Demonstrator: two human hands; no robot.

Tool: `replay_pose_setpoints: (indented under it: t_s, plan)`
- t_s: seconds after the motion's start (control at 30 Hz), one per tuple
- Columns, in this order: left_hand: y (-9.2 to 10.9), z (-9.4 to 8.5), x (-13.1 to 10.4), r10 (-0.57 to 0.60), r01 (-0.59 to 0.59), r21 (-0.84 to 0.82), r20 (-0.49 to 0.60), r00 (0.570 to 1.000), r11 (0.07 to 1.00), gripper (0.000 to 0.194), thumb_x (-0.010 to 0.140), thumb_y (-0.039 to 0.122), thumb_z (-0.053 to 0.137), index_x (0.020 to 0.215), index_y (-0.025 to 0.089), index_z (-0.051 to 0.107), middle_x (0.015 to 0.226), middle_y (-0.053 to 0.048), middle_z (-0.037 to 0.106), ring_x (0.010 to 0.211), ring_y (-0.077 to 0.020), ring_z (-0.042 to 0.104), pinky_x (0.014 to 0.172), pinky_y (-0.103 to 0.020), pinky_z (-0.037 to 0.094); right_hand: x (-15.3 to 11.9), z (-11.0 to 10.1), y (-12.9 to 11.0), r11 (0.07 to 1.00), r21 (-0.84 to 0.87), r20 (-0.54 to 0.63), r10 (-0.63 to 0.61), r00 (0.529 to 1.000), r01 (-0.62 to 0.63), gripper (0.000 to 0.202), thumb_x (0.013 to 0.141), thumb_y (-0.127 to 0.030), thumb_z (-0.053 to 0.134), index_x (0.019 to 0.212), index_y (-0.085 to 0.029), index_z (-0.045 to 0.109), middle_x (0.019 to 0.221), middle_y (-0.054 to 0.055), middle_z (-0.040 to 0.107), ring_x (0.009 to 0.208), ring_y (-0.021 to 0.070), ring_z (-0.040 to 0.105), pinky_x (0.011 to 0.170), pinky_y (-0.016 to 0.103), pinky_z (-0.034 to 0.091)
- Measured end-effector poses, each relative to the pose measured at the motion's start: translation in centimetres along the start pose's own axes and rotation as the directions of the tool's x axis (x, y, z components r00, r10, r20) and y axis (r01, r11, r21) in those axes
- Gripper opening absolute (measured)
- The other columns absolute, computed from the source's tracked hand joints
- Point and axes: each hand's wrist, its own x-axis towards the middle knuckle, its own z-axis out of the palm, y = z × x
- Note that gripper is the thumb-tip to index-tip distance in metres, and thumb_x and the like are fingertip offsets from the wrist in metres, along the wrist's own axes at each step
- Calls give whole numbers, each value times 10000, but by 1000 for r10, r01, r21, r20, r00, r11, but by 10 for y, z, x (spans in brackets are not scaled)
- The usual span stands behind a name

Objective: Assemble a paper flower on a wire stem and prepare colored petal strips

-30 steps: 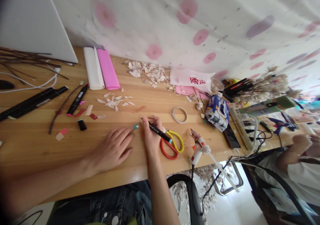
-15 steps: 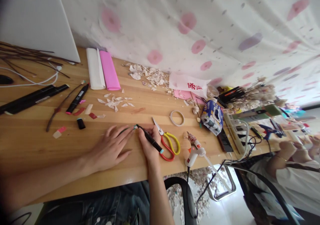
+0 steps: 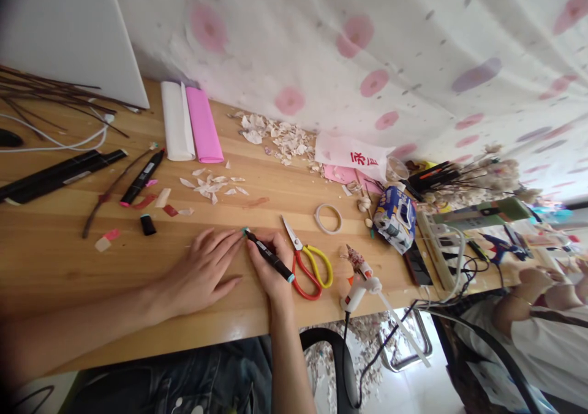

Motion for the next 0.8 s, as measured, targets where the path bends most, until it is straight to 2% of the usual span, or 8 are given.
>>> replay_pose_setpoints:
  t_s: [0.8]
  plan:
    - [0,-2,1,-27,27,6,20,999,1000,600,985,403,478,1398,-30,522,1448,-244,554,1339,-373,454,1142,-590,270,0,-1,-1,1000,-18,-10,-4,1000,4,173,830,-389,736,818,-237,653,762,-8,706,685,185,636,642,322,525]
